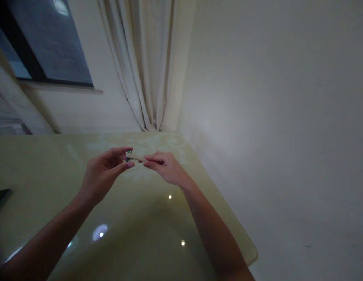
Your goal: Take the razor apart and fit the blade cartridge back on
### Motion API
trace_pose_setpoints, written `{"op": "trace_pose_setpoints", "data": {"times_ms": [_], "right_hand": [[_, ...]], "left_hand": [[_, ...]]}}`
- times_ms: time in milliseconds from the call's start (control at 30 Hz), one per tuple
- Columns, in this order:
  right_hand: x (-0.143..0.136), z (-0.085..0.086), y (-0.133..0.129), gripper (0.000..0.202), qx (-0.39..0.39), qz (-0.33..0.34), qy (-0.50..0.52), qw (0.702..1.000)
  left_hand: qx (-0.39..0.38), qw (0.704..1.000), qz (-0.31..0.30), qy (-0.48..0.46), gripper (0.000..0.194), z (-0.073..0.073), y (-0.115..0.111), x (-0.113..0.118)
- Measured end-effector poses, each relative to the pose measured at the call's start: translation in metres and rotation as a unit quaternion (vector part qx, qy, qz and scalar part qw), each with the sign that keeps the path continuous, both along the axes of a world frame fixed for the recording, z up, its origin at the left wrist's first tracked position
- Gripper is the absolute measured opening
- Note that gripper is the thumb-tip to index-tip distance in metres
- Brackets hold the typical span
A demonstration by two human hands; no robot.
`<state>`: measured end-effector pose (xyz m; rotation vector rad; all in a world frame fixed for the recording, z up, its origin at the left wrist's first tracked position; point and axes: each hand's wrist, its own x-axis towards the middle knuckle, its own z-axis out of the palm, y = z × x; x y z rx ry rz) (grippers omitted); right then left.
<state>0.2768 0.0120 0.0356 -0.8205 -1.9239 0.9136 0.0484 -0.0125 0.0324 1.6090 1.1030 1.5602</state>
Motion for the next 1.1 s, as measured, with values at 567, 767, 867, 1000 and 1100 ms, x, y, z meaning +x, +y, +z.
{"op": "trace_pose_setpoints", "data": {"times_ms": [567,767,867,1000,1100], "right_hand": [[0.0026,0.0014,-0.0002,0.031,-0.009,-0.005,-0.015,1.0],[0.0028,0.0017,-0.0003,0.03,-0.005,-0.002,-0.005,1.0],[0.003,0.0017,-0.0003,0.033,-0.007,-0.007,-0.009,1.0],[0.0033,0.0011,0.0002,0.034,-0.008,-0.009,-0.012,1.0],[0.0038,0.0005,0.0008,0.033,-0.007,-0.005,-0.01,1.0]], "left_hand": [[-0.005,1.0,-0.009,-0.012,0.041,-0.0008,-0.0013,-0.0006],[-0.007,1.0,-0.003,-0.005,0.041,-0.0007,-0.0017,-0.0011],[-0.005,1.0,-0.001,-0.004,0.041,-0.0007,-0.0014,-0.0011],[-0.001,1.0,-0.004,-0.008,0.041,-0.0011,-0.0009,-0.001],[-0.002,1.0,-0.004,-0.009,0.039,-0.0008,-0.0011,-0.001]]}}
